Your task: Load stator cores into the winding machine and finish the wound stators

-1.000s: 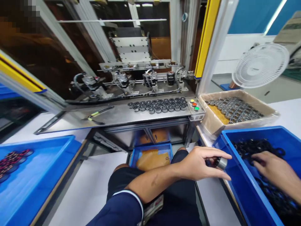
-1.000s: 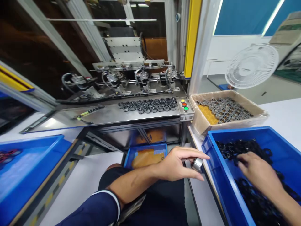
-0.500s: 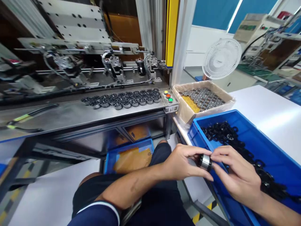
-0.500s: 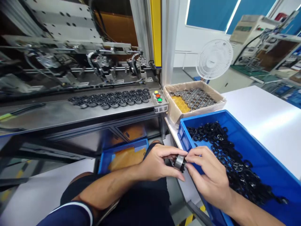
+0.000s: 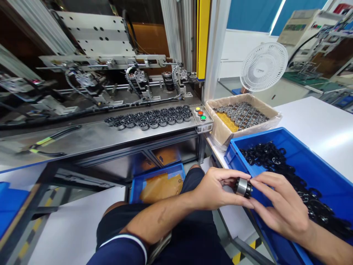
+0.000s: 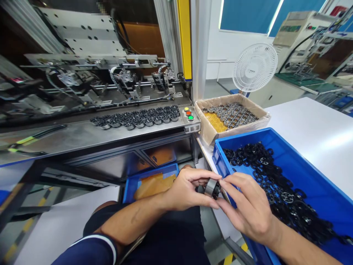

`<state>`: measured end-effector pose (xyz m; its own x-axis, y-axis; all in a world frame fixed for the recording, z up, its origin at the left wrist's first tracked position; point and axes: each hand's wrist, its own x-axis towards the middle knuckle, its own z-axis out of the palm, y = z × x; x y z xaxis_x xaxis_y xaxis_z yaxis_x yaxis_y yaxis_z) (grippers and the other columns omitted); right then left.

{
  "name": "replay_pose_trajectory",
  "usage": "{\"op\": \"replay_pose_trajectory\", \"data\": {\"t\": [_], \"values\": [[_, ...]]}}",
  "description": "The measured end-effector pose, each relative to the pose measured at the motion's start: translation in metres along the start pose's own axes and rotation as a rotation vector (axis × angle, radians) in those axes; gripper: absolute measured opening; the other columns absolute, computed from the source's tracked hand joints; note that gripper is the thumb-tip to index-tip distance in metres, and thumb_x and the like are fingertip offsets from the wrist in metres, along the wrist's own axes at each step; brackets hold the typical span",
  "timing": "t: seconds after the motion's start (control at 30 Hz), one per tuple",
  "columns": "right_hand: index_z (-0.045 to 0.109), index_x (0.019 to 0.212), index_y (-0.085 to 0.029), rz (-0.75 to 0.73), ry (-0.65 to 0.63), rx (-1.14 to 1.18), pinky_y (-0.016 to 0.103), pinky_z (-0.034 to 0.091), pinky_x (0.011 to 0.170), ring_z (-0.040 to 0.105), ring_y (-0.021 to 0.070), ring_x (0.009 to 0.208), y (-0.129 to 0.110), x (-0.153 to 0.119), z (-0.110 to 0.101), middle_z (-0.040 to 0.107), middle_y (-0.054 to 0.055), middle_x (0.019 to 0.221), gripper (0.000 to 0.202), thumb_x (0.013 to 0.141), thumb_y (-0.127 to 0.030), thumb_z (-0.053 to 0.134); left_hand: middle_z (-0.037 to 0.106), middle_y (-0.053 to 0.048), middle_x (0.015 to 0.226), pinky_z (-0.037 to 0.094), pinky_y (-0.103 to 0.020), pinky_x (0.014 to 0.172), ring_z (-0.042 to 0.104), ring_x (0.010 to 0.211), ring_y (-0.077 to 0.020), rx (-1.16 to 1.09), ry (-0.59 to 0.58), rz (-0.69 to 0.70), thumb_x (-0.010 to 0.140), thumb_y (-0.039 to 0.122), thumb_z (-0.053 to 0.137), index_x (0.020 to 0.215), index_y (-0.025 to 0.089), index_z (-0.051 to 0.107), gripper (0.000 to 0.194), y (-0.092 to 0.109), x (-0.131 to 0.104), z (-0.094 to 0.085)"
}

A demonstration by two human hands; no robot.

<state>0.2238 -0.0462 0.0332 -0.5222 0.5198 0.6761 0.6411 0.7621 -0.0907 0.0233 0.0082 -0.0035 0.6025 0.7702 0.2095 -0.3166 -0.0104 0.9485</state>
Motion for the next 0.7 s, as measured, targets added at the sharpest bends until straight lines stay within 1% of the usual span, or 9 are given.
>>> {"op": "replay_pose_trajectory", "data": {"t": [0.1, 0.17, 0.33, 0.43, 0.53, 0.63, 0.7], "values": [[0.058, 0.128, -0.011, -0.003, -0.002, 0.001, 0.042, 0.059, 0.083, 0.064, 0.0265, 0.102, -0.0008, 0.0011, -0.0003, 0.063, 0.015, 0.11, 0.05, 0.081, 0.0, 0.068, 0.075, -0.01, 0.091, 0.06, -0.031, 0.084, 0.071, 0.08, -0.0193, -0.044, 0.003, -0.018, 0.057, 0.038, 0.093, 0.11, 0.009, 0.075, 0.063, 0.0, -0.0001, 0.0012], [0.059, 0.128, -0.011, -0.019, -0.008, -0.011, 0.041, 0.059, 0.084, 0.063, 0.0256, 0.102, -0.0009, 0.0017, -0.0006, 0.063, 0.015, 0.109, 0.049, 0.081, 0.001, 0.067, 0.075, -0.009, 0.091, 0.06, -0.032, 0.084, 0.072, 0.081, -0.0197, -0.058, 0.005, -0.034, 0.053, 0.038, 0.095, 0.109, 0.01, 0.075, 0.066, 0.0007, -0.0001, 0.0019], [0.06, 0.125, -0.004, -0.051, -0.03, -0.035, 0.043, 0.058, 0.083, 0.061, 0.0274, 0.102, 0.0008, 0.0014, -0.0023, 0.063, 0.018, 0.108, 0.045, 0.081, -0.001, 0.07, 0.076, -0.008, 0.089, 0.06, -0.032, 0.084, 0.073, 0.081, -0.021, -0.105, 0.014, -0.076, 0.043, 0.034, 0.098, 0.106, 0.01, 0.076, 0.071, 0.0028, 0.0003, 0.0024], [0.06, 0.126, -0.003, -0.07, -0.049, -0.038, 0.043, 0.058, 0.082, 0.061, 0.0278, 0.101, 0.0017, 0.0007, -0.0035, 0.063, 0.018, 0.107, 0.045, 0.082, -0.002, 0.07, 0.077, -0.007, 0.089, 0.06, -0.032, 0.086, 0.073, 0.082, -0.0205, -0.158, 0.006, -0.121, 0.041, 0.028, 0.099, 0.106, 0.011, 0.076, 0.071, 0.0035, 0.0, 0.0021], [0.058, 0.129, -0.006, -0.081, -0.052, -0.053, 0.043, 0.058, 0.085, 0.062, 0.0279, 0.104, 0.0033, -0.0011, -0.0034, 0.062, 0.017, 0.111, 0.048, 0.082, -0.003, 0.069, 0.077, -0.007, 0.09, 0.059, -0.035, 0.089, 0.074, 0.084, -0.0211, -0.231, -0.002, -0.168, 0.039, 0.025, 0.099, 0.105, 0.012, 0.076, 0.072, 0.0034, -0.0006, 0.0022], [0.057, 0.13, -0.009, -0.109, -0.054, -0.062, 0.044, 0.057, 0.089, 0.062, 0.0279, 0.109, 0.0052, -0.0028, -0.0031, 0.061, 0.016, 0.115, 0.049, 0.083, -0.001, 0.067, 0.077, -0.007, 0.091, 0.058, -0.036, 0.091, 0.074, 0.085, -0.0215, -0.253, -0.009, -0.167, 0.038, 0.022, 0.099, 0.105, 0.012, 0.076, 0.071, 0.003, -0.0009, 0.0029], [0.058, 0.129, -0.007, -0.119, -0.071, -0.071, 0.046, 0.057, 0.09, 0.061, 0.0289, 0.11, 0.0053, -0.003, -0.0037, 0.061, 0.018, 0.115, 0.047, 0.083, -0.001, 0.068, 0.077, -0.006, 0.09, 0.058, -0.033, 0.09, 0.074, 0.084, -0.02, -0.252, -0.019, -0.154, 0.039, 0.02, 0.099, 0.104, 0.012, 0.076, 0.07, 0.0027, -0.001, 0.0033]]}}
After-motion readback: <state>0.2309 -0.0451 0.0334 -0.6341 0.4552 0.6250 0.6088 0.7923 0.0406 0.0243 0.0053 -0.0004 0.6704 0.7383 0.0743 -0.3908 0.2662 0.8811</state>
